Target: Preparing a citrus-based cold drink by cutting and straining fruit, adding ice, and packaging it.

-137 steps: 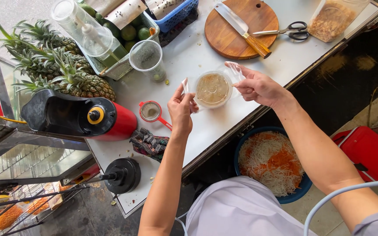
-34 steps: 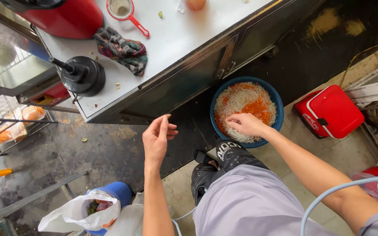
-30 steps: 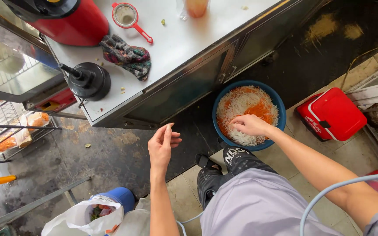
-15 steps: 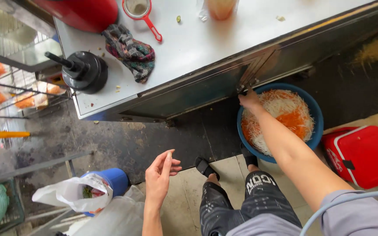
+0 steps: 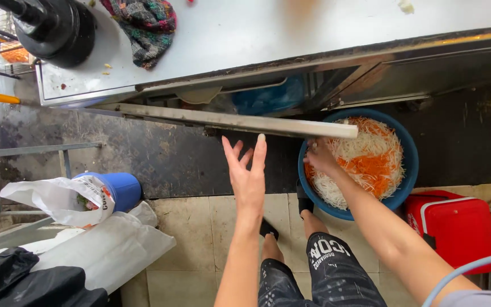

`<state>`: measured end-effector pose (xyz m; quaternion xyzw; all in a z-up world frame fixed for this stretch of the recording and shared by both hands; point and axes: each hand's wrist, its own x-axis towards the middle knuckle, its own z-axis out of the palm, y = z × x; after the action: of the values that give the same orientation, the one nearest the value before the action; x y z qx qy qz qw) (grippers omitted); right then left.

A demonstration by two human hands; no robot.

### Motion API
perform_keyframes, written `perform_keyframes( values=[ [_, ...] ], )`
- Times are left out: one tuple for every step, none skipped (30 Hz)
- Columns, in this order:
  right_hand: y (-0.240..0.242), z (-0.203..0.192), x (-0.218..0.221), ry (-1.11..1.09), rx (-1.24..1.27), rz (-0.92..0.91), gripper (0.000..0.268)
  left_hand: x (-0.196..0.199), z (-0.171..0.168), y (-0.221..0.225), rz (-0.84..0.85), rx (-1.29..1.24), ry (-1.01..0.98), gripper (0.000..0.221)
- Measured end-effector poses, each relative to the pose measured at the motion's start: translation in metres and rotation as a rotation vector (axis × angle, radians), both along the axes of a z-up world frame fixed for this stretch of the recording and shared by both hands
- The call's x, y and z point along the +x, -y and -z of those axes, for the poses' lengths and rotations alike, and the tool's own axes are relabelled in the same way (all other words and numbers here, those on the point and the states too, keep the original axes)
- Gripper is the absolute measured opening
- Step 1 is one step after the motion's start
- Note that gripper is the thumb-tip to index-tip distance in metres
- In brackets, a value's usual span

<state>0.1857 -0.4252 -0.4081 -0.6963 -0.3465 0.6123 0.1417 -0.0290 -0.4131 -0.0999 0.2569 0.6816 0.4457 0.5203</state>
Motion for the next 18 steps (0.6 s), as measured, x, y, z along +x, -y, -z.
perform_keyframes(
  values=[
    [0.022, 0.005, 0.007, 0.003, -0.002, -0.01, 0.056, 0.011, -0.007, -0.004, -0.01, -0.002, 0.003, 0.101],
    [0.044, 0.011, 0.013, -0.084, -0.005, -0.116, 0.065, 0.02, -0.013, -0.009, -0.084, 0.032, -0.03, 0.106],
    [0.066, 0.018, 0.02, -0.17, -0.012, -0.227, 0.073, 0.029, -0.018, -0.013, -0.163, 0.064, -0.064, 0.112],
    [0.069, 0.037, 0.044, -0.168, -0.015, -0.241, 0.073, 0.034, -0.004, -0.007, -0.178, 0.061, -0.062, 0.112],
    [0.072, 0.057, 0.067, -0.221, -0.139, -0.256, 0.062, 0.037, 0.011, -0.001, -0.197, 0.153, -0.146, 0.11],
    [0.073, 0.077, 0.09, -0.274, -0.263, -0.271, 0.052, 0.04, 0.025, 0.005, -0.214, 0.244, -0.233, 0.108],
    [0.045, 0.059, 0.085, -0.271, -0.264, -0.285, 0.052, 0.037, 0.027, 0.011, -0.228, 0.244, -0.233, 0.108],
    [0.016, 0.041, 0.08, 0.08, 0.119, -0.43, 0.04, 0.034, 0.029, 0.017, -0.207, 0.248, -0.271, 0.106],
    [-0.013, 0.022, 0.077, 0.432, 0.511, -0.553, 0.03, 0.033, 0.03, 0.021, -0.179, 0.256, -0.303, 0.103],
    [-0.048, -0.003, 0.054, 0.436, 0.517, -0.559, 0.03, 0.03, 0.032, 0.027, -0.187, 0.26, -0.299, 0.103],
    [-0.081, -0.029, 0.029, 0.385, 0.737, -0.463, 0.026, 0.027, 0.032, 0.033, -0.174, 0.271, -0.346, 0.102],
    [-0.114, -0.056, 0.004, 0.327, 0.954, -0.36, 0.023, 0.024, 0.031, 0.039, -0.161, 0.282, -0.392, 0.101],
    [-0.14, -0.061, -0.017, 0.323, 0.961, -0.361, 0.023, 0.021, 0.029, 0.042, -0.166, 0.287, -0.396, 0.101],
    [-0.166, -0.067, -0.038, 0.427, 0.93, -0.381, 0.026, 0.018, 0.026, 0.046, -0.154, 0.269, -0.375, 0.101],
    [-0.193, -0.074, -0.062, 0.525, 0.901, -0.398, 0.031, 0.013, 0.022, 0.048, -0.144, 0.253, -0.36, 0.1],
    [-0.21, -0.046, -0.067, 0.517, 0.912, -0.398, 0.031, 0.012, 0.021, 0.052, -0.151, 0.261, -0.369, 0.1],
    [-0.232, -0.017, -0.074, 0.691, 0.883, -0.475, 0.035, 0.01, 0.02, 0.053, -0.141, 0.256, -0.366, 0.101],
    [-0.254, 0.01, -0.08, 0.866, 0.847, -0.548, 0.042, 0.008, 0.02, 0.054, -0.132, 0.251, -0.364, 0.102]
  ],
)
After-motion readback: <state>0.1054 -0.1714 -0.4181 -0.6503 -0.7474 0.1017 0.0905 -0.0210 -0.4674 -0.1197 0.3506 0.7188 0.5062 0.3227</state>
